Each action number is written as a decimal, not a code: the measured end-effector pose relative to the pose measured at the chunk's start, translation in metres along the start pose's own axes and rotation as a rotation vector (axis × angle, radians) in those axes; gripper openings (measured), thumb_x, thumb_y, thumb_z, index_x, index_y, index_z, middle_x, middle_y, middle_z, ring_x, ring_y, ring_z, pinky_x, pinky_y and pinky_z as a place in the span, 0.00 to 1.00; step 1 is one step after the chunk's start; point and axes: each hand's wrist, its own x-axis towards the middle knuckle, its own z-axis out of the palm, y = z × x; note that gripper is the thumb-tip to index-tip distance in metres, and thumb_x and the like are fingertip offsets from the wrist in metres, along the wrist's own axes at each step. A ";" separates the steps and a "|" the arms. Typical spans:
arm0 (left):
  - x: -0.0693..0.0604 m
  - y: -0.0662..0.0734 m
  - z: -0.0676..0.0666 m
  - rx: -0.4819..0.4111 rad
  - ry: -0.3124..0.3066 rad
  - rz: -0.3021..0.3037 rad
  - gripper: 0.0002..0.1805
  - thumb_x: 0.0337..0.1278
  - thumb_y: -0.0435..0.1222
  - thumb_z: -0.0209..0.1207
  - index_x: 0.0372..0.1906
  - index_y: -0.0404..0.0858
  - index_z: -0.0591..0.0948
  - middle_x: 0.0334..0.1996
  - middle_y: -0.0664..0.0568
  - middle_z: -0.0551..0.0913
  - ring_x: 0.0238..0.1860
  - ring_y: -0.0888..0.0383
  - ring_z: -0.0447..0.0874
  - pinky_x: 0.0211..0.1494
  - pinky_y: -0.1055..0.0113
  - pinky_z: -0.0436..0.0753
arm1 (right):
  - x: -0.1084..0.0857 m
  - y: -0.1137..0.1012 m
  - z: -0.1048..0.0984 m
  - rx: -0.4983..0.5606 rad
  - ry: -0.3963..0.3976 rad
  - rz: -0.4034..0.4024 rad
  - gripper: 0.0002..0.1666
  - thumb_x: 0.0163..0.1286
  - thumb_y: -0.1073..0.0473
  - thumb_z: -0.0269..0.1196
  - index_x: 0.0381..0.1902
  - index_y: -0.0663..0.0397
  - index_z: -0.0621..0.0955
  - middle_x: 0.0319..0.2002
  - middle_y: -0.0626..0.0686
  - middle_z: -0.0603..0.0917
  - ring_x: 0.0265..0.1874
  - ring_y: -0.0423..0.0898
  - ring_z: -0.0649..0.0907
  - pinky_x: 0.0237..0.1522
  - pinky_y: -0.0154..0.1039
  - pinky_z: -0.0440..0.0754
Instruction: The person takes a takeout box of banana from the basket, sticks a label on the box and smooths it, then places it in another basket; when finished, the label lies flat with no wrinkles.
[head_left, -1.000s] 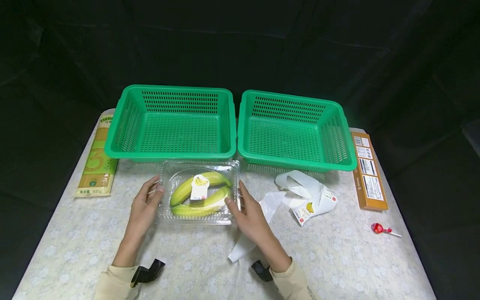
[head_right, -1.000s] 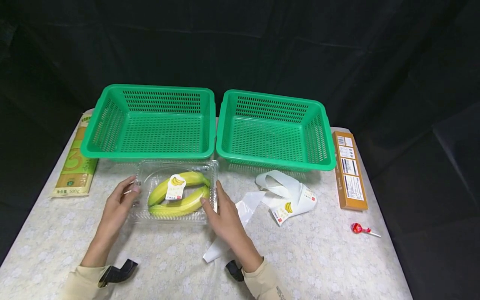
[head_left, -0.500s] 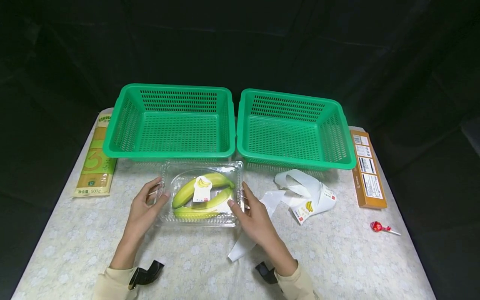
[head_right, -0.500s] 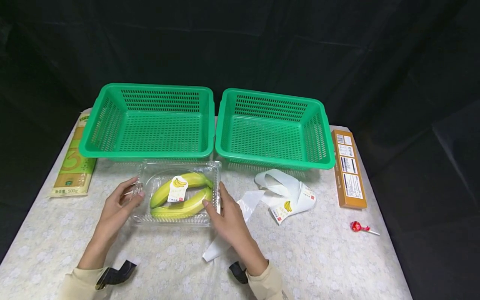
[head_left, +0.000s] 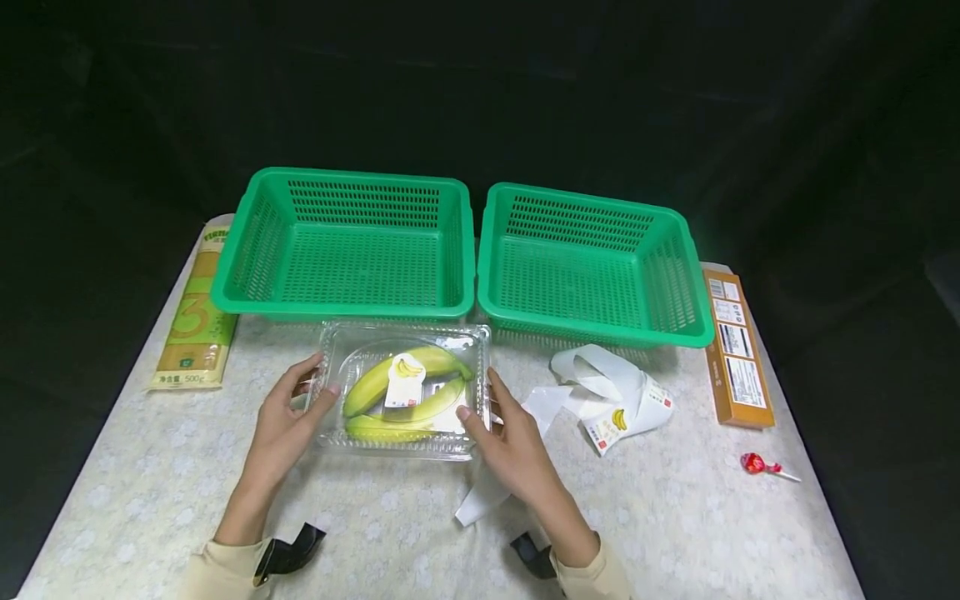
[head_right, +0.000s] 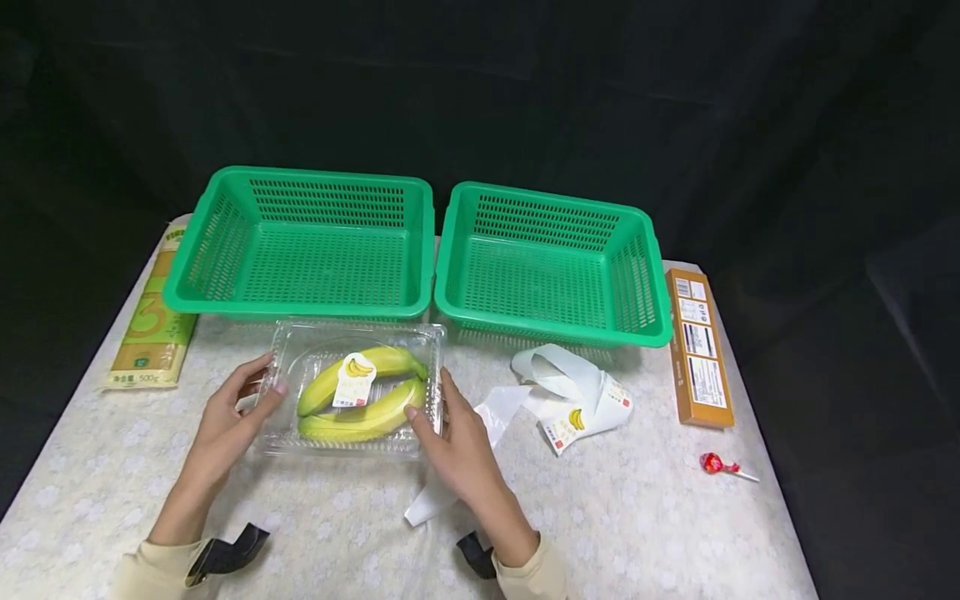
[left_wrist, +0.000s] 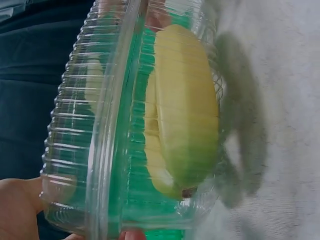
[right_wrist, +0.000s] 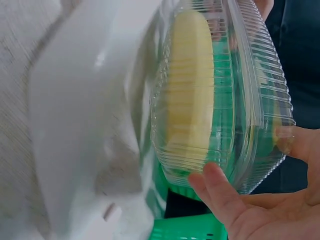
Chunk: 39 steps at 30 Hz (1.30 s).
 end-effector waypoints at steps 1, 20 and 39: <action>-0.001 0.001 0.000 0.007 0.003 0.008 0.33 0.72 0.42 0.57 0.77 0.42 0.63 0.71 0.41 0.69 0.64 0.49 0.68 0.55 0.66 0.71 | -0.001 -0.001 -0.001 -0.005 0.002 -0.003 0.48 0.73 0.41 0.60 0.80 0.57 0.55 0.69 0.67 0.74 0.66 0.60 0.78 0.62 0.51 0.80; -0.015 0.011 -0.001 0.114 -0.027 0.081 0.32 0.71 0.45 0.57 0.76 0.44 0.65 0.56 0.41 0.75 0.51 0.53 0.72 0.49 0.68 0.73 | -0.017 -0.018 -0.023 -0.111 0.012 -0.008 0.46 0.73 0.40 0.60 0.80 0.52 0.56 0.75 0.61 0.68 0.68 0.58 0.76 0.63 0.50 0.80; -0.022 0.026 -0.004 0.073 -0.091 0.145 0.38 0.69 0.45 0.60 0.79 0.53 0.59 0.55 0.46 0.72 0.42 0.62 0.71 0.36 0.71 0.78 | -0.018 -0.033 -0.046 -0.176 0.089 -0.107 0.45 0.74 0.44 0.60 0.80 0.52 0.57 0.75 0.61 0.67 0.67 0.58 0.78 0.60 0.50 0.82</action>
